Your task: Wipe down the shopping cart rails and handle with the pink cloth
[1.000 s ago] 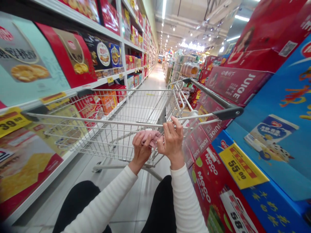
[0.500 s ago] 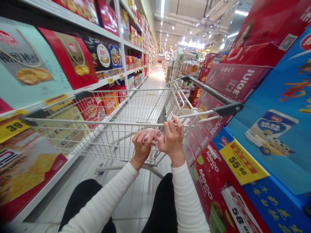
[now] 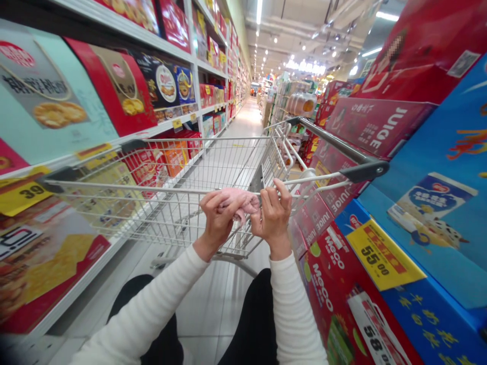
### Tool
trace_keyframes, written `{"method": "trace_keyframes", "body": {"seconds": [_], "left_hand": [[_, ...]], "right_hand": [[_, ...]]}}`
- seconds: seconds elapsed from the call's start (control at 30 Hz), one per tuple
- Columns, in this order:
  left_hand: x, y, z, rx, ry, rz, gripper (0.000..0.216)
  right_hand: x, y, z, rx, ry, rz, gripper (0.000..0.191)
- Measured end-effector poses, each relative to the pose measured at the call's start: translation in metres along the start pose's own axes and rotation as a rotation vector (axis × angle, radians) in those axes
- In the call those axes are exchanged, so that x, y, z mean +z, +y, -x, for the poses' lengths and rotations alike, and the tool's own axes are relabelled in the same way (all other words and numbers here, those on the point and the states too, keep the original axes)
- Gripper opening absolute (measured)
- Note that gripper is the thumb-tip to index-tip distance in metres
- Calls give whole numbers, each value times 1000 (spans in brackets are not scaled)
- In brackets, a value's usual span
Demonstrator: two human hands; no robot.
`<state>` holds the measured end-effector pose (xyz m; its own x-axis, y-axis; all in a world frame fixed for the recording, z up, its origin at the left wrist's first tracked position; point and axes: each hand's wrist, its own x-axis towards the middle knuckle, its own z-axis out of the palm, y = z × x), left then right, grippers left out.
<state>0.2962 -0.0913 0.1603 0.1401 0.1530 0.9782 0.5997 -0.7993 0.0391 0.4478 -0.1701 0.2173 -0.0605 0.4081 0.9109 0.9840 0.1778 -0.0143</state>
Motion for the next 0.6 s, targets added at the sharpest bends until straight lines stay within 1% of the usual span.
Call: {"method": "trace_keyframes", "body": {"seconds": [0.07,0.13,0.27,0.37,0.43,0.5,0.6], "left_hand": [[2,-2,0,111,-29,3,34],[3,-5,14,176,-29,14,37],[-2,-16,56,160,-49,31,35],[-5,-23,74,162,-94,59,37],[-5,-25,75,157,-120,51,39],[-3,-27,70,164,-145,21,41],[0,-30,60,221,-185,-20,41]], "right_hand": [[-1,1,0,2,-14,-4,31],[-3,1,1,-8,-26,-6,36],[-5,0,1,-24,-32,19,41],[-7,-2,3,-21,-34,46,46],[-8,-3,3,-17,-41,66,47],[-9,-4,2,-10,-56,83,46],[-10,-5,1,0,-88,104,46]]}}
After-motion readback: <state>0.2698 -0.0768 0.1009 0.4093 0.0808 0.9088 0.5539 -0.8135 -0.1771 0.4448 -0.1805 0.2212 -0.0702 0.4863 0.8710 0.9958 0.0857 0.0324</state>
